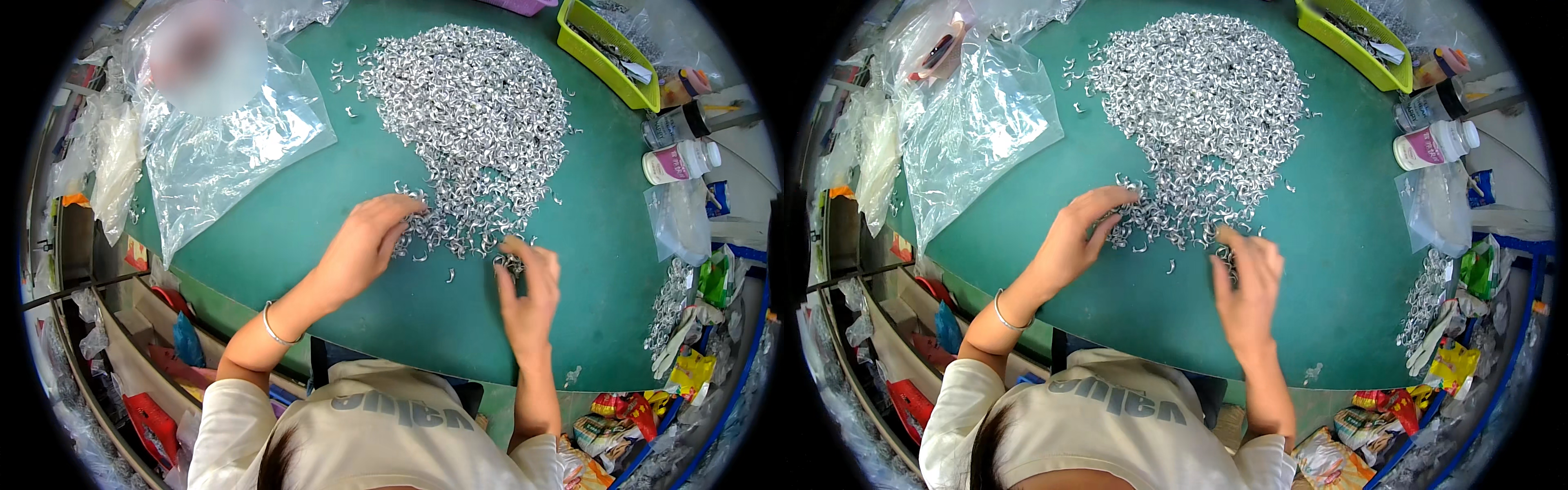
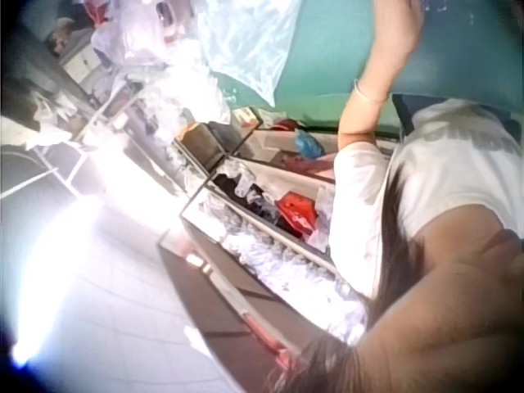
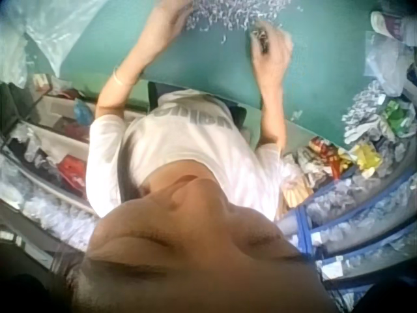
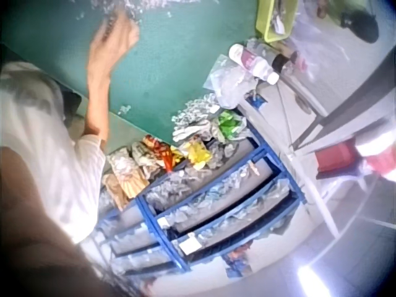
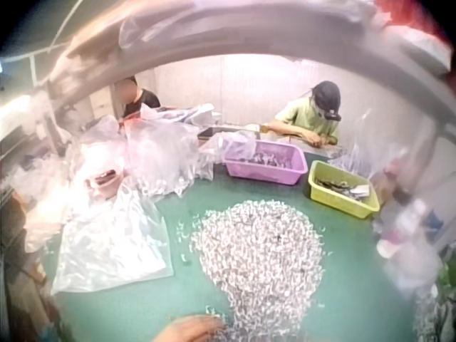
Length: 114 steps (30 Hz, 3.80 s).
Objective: The person empties a bag of small metal rings onto a green surface, sorts through them by hand, and joins small metal pieces together. They also retrieve a tray from a shelf.
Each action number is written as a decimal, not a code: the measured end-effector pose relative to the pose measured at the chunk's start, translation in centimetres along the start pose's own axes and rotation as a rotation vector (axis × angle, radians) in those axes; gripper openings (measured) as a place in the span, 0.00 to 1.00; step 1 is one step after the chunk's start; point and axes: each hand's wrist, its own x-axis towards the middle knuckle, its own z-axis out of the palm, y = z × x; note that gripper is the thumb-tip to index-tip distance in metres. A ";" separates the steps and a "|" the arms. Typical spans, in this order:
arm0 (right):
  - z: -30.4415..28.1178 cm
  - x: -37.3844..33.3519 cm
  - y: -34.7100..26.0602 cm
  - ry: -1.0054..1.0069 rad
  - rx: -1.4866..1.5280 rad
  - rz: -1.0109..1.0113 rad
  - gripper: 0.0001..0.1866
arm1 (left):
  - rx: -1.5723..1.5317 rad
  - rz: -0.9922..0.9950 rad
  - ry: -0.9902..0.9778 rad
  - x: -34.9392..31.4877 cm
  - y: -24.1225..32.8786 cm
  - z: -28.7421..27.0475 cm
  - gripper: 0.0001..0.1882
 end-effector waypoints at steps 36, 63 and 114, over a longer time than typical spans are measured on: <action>-0.5 -5.0 -5.6 0.101 0.935 0.225 0.33 | -0.947 -0.210 0.169 -5.7 7.6 3.3 0.11; -0.7 -4.9 -7.7 0.273 0.726 0.052 0.19 | -0.917 -0.097 0.233 -5.8 8.6 2.5 0.10; 4.5 -2.6 -3.0 0.016 -0.007 0.151 0.18 | -1.248 -0.656 0.091 -7.4 4.1 4.7 0.12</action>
